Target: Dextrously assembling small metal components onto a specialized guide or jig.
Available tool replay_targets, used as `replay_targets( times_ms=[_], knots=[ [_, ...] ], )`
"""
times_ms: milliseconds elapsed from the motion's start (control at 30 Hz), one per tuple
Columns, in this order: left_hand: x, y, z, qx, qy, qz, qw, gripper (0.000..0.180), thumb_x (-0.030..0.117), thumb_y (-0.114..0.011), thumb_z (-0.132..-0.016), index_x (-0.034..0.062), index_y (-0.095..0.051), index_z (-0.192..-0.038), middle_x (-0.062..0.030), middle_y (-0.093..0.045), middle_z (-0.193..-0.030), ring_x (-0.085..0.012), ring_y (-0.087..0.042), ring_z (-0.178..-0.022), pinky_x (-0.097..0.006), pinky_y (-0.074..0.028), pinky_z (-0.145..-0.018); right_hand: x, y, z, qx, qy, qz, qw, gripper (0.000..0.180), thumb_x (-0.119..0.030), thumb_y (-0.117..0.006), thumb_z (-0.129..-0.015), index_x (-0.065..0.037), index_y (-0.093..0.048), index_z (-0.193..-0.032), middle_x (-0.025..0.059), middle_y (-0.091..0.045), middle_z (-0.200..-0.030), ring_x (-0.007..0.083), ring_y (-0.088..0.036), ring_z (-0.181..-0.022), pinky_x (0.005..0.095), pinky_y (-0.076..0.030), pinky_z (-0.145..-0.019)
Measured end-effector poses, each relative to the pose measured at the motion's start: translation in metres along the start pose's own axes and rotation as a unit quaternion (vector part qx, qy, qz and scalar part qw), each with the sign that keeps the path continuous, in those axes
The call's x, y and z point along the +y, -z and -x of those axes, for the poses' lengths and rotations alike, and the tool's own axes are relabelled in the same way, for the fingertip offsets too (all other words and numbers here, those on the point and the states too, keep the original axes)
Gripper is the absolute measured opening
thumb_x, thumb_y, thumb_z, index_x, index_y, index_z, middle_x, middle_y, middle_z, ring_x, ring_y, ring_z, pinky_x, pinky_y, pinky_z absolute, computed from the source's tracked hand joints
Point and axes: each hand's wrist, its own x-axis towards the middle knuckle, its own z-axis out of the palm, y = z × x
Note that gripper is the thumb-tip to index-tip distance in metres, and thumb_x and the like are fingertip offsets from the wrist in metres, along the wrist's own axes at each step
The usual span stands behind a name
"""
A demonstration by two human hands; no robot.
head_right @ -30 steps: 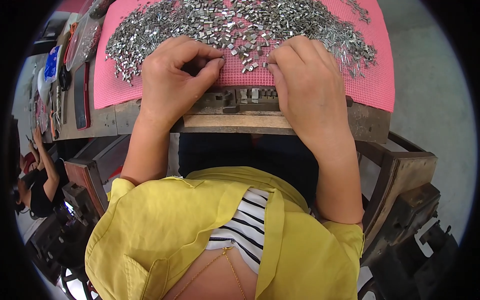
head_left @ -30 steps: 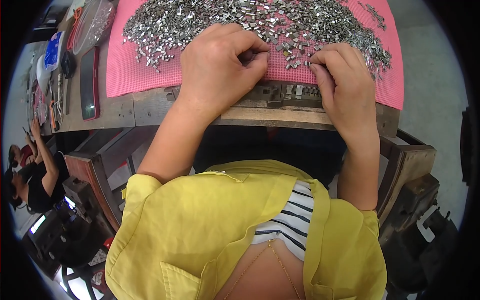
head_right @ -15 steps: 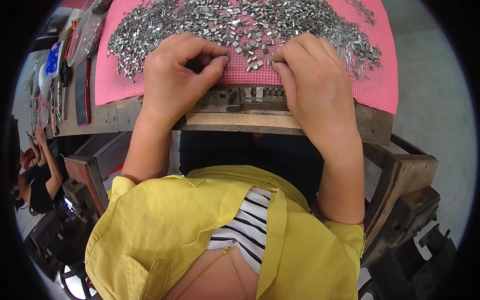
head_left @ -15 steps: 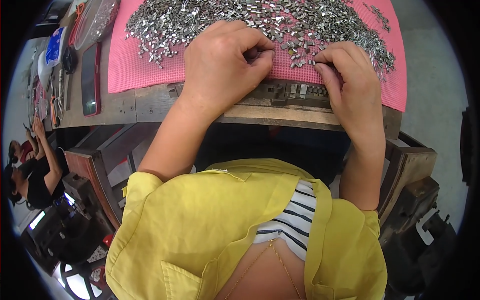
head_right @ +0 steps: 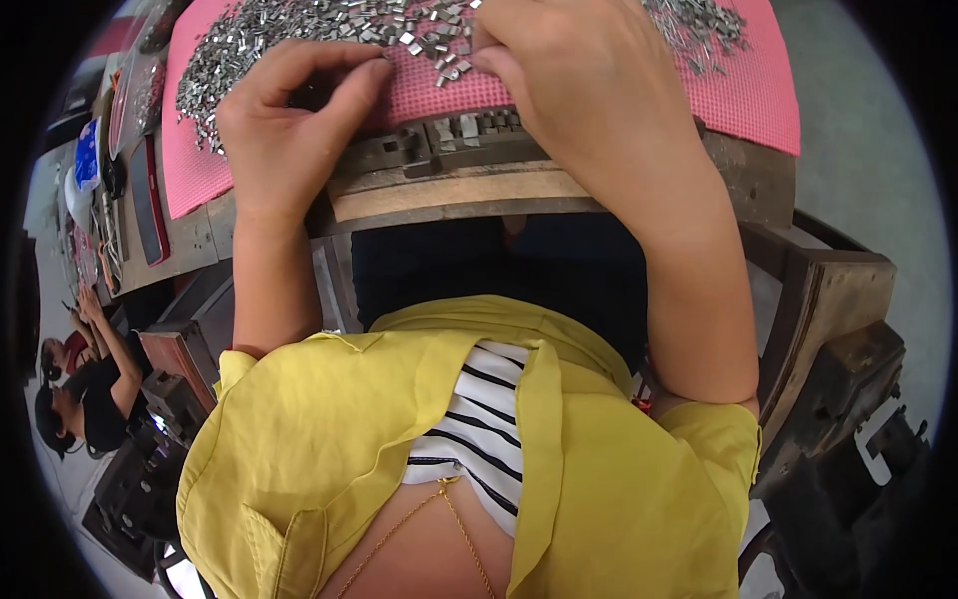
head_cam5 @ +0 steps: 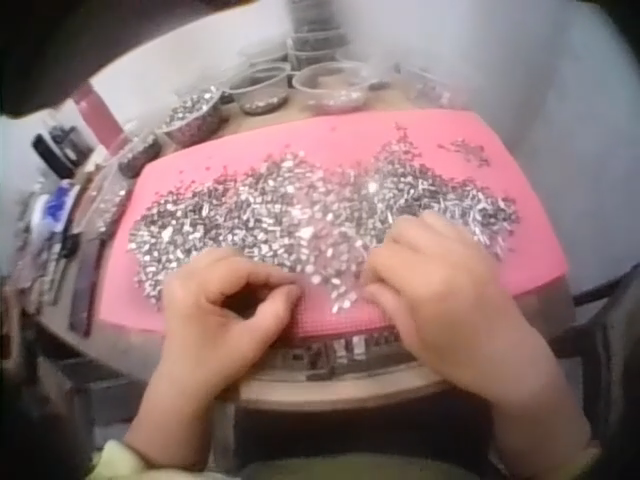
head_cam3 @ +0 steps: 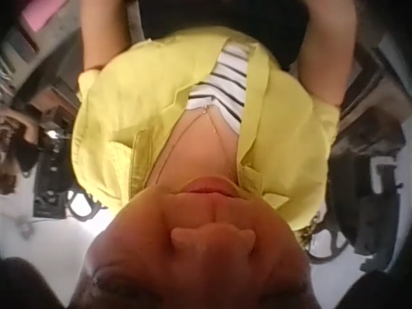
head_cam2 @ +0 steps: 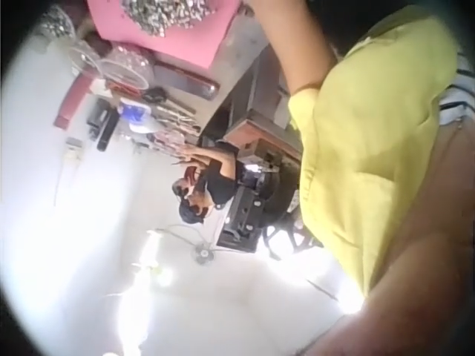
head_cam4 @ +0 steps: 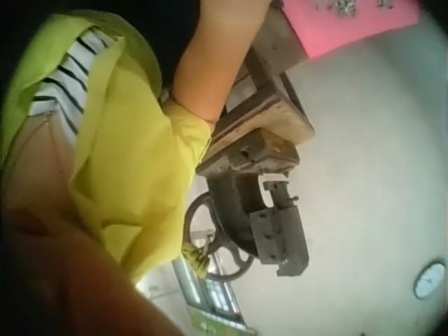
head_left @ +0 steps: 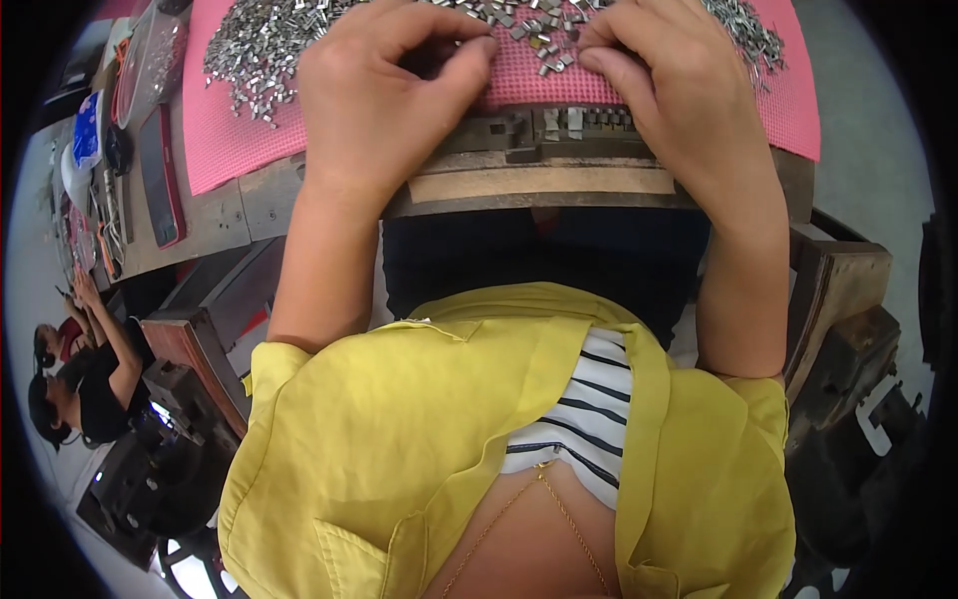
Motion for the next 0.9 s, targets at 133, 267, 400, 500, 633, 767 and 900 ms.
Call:
replay_targets(
  times_ms=[133,267,400,500,633,767,900],
  knots=[
    [-0.006,0.009,0.005,-0.001,-0.021,0.025,0.999,0.015,0.001,-0.083,-0.084,0.0003,-0.079,-0.098,-0.0018,-0.074,-0.088,-0.0073,-0.066,-0.080,-0.021,-0.051,-0.074,-0.056,0.009,-0.042,-0.105,-0.195,0.133,0.966,0.004,-0.003,-0.068,-0.086,-0.006,-0.065,-0.089,0.0111,-0.059,-0.086,0.0310,-0.059,-0.087,0.0400,-0.046,-0.081],
    [0.028,0.006,0.012,-0.056,-0.034,0.049,0.997,0.015,-0.004,-0.081,-0.083,-0.0015,-0.078,-0.097,-0.0054,-0.075,-0.092,-0.0118,-0.068,-0.085,-0.024,-0.052,-0.079,-0.070,0.035,-0.027,-0.263,-0.335,0.256,0.868,0.008,-0.005,-0.069,-0.091,0.000,-0.066,-0.097,0.0110,-0.065,-0.091,0.0309,-0.063,-0.089,0.0366,-0.048,-0.078],
    [0.037,-0.005,0.014,-0.070,-0.092,0.030,0.993,0.016,-0.005,-0.082,-0.078,-0.0014,-0.078,-0.094,-0.0080,-0.076,-0.091,-0.0156,-0.070,-0.084,-0.027,-0.054,-0.078,-0.081,0.035,-0.024,-0.261,-0.346,0.241,0.869,0.007,-0.002,-0.066,-0.093,0.001,-0.064,-0.100,0.0123,-0.064,-0.091,0.0320,-0.063,-0.088,0.0362,-0.048,-0.078],
    [0.042,-0.013,0.016,-0.071,-0.129,-0.004,0.989,0.017,-0.005,-0.083,-0.074,0.0002,-0.077,-0.089,-0.0096,-0.075,-0.088,-0.0195,-0.071,-0.082,-0.029,-0.055,-0.073,-0.084,0.034,-0.017,-0.271,-0.296,0.290,0.869,0.008,0.000,-0.065,-0.093,0.000,-0.064,-0.101,0.0132,-0.065,-0.093,0.0331,-0.063,-0.088,0.0377,-0.049,-0.079],
    [0.046,-0.021,0.020,-0.055,-0.137,-0.027,0.989,0.018,-0.002,-0.084,-0.073,0.0026,-0.078,-0.089,-0.0078,-0.075,-0.087,-0.0199,-0.070,-0.079,-0.029,-0.054,-0.072,-0.088,0.032,-0.011,-0.262,-0.257,0.332,0.869,0.013,0.001,-0.068,-0.089,-0.002,-0.066,-0.102,0.0116,-0.067,-0.095,0.0329,-0.064,-0.090,0.0397,-0.049,-0.080],
    [0.044,-0.027,0.021,-0.035,-0.178,-0.094,0.979,0.020,0.001,-0.083,-0.071,0.0067,-0.079,-0.089,-0.0050,-0.075,-0.087,-0.0213,-0.069,-0.077,-0.031,-0.052,-0.069,-0.092,0.027,-0.013,-0.280,-0.247,0.366,0.852,0.015,0.000,-0.071,-0.087,-0.004,-0.068,-0.101,0.0096,-0.069,-0.096,0.0310,-0.066,-0.092,0.0397,-0.049,-0.081],
    [0.049,-0.026,0.022,-0.036,-0.179,-0.133,0.974,0.022,0.001,-0.083,-0.070,0.0073,-0.079,-0.090,-0.0045,-0.075,-0.089,-0.0224,-0.069,-0.079,-0.031,-0.053,-0.070,-0.094,0.024,-0.015,-0.296,-0.236,0.383,0.843,0.017,-0.001,-0.072,-0.085,-0.005,-0.068,-0.101,0.0086,-0.069,-0.095,0.0294,-0.066,-0.090,0.0391,-0.048,-0.082]
  ],
)
